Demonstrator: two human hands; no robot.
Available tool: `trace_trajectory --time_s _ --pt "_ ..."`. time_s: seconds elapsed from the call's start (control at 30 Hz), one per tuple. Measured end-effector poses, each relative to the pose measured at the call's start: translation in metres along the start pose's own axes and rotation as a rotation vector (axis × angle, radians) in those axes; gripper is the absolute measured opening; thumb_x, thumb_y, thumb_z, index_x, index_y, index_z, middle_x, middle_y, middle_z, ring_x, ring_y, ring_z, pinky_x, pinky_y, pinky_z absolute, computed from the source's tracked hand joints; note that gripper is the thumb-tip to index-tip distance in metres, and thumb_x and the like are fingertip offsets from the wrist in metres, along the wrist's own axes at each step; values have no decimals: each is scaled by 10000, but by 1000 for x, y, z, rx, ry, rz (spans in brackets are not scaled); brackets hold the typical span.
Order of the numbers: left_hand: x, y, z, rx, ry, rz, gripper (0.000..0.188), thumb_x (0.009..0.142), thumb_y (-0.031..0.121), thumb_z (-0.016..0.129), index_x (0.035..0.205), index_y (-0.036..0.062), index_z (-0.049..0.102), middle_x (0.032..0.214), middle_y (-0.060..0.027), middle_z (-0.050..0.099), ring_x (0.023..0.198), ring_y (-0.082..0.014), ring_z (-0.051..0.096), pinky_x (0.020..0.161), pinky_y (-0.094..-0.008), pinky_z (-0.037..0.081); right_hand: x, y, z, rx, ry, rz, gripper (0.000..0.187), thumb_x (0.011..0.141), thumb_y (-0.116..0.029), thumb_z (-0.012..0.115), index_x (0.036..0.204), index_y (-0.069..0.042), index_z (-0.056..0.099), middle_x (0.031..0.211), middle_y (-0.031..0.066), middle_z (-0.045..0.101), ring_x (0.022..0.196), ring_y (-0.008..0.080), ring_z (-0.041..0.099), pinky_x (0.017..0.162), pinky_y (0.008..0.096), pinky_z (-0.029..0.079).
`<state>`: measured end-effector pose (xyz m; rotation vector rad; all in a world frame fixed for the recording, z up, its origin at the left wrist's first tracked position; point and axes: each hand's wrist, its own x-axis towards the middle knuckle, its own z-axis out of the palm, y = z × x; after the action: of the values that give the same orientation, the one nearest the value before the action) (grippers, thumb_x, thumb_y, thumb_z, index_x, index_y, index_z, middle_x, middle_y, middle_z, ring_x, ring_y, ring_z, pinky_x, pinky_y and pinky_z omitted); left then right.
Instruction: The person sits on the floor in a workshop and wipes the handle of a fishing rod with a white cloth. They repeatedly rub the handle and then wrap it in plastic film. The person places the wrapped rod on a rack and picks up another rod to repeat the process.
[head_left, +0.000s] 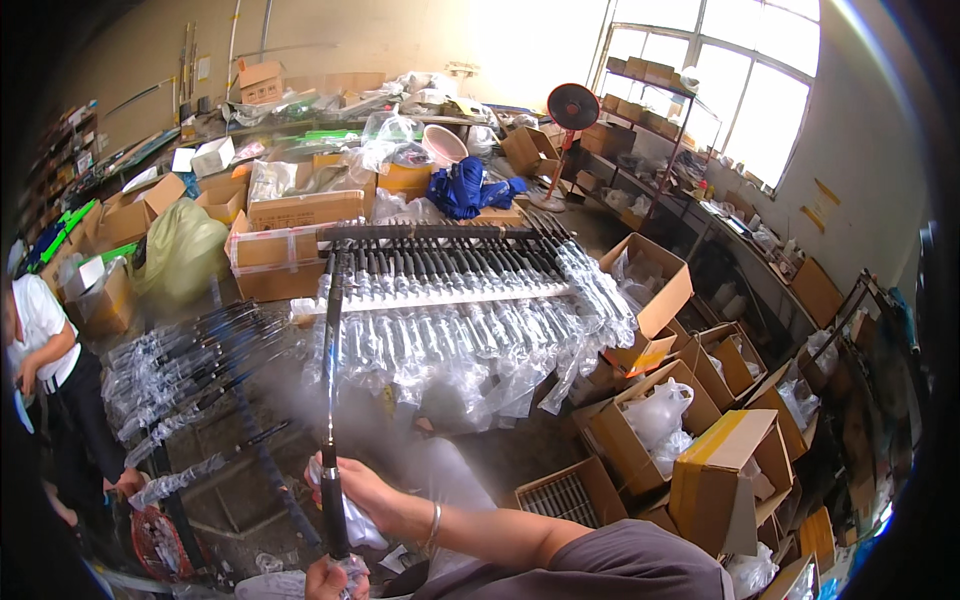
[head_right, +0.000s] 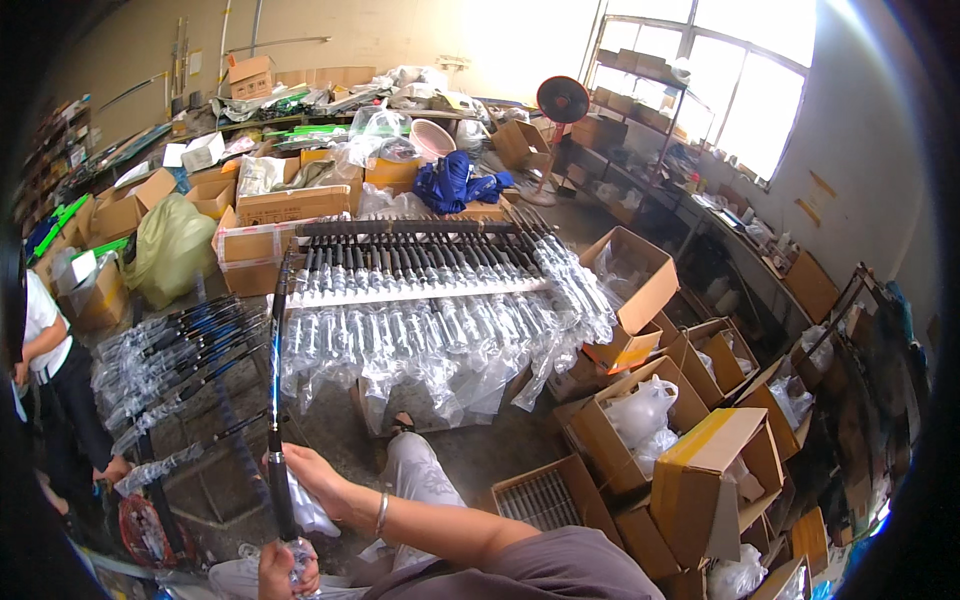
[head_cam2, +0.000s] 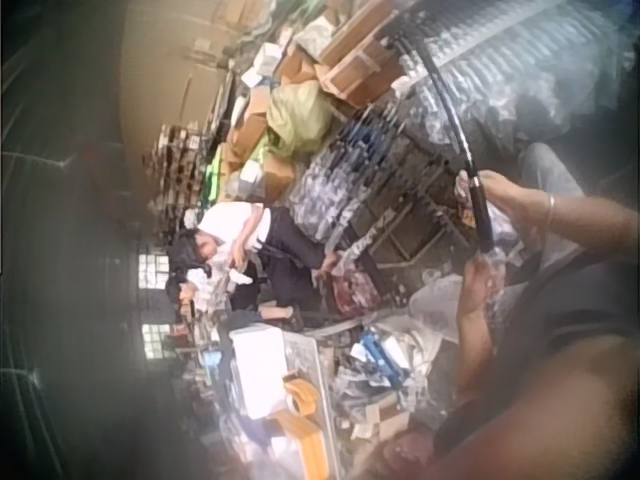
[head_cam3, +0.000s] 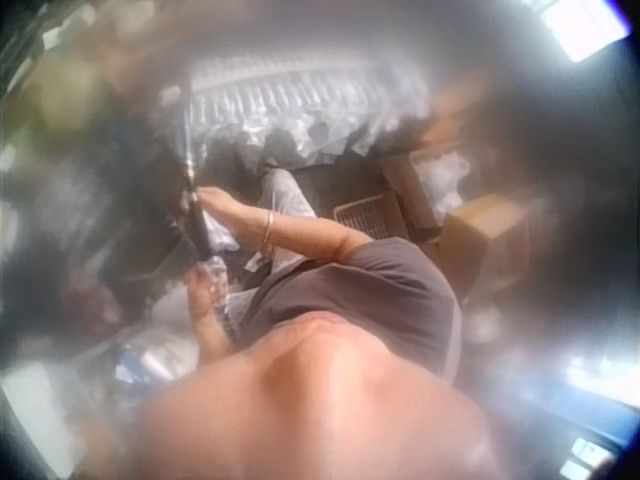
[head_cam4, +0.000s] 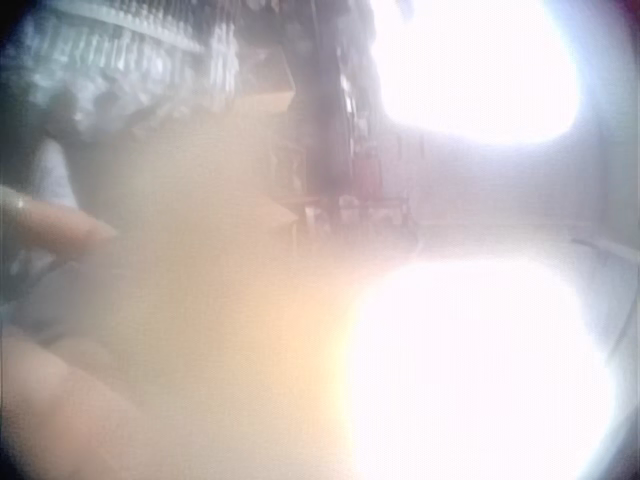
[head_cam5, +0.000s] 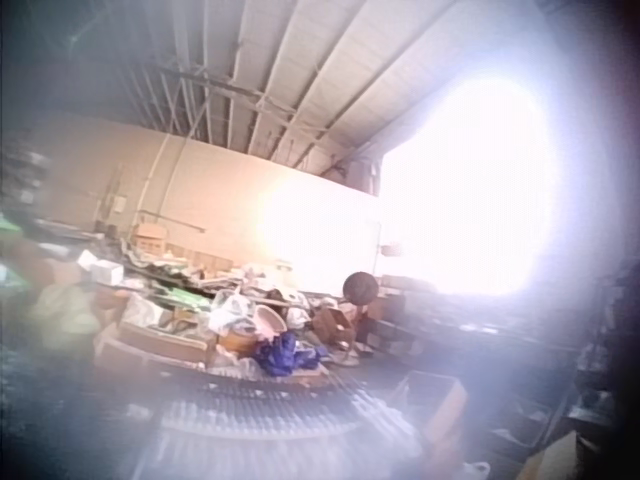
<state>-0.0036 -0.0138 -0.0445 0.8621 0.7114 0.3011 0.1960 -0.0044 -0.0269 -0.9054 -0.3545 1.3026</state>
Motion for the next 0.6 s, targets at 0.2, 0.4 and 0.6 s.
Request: trace_trajectory --time_s 0.2,0.4,0.6 --pt "-2 7 -11 -18 -69 70 403 877 490 571 873 89 538 555 4 434 393 -89 380 349 -216 291 5 -29 -31 277 -123 214 485 952 -550 355 998 -121 576 822 31 631 696 149 614 627 289 523" --pt "1 8 -13 -2 -42 82 447 869 522 564 888 76 552 561 9 446 404 -89 386 361 -218 294 -5 42 -93 27 91 314 464 920 -545 455 1149 -153 553 972 3 609 838 133 589 670 290 506" --pt "0 18 -12 45 -119 80 463 869 534 556 895 71 571 592 1 487 425 -87 406 380 -224 310 -13 -8 -54 -76 45 147 419 906 -450 561 1075 -66 582 911 4 610 822 105 578 700 262 455"
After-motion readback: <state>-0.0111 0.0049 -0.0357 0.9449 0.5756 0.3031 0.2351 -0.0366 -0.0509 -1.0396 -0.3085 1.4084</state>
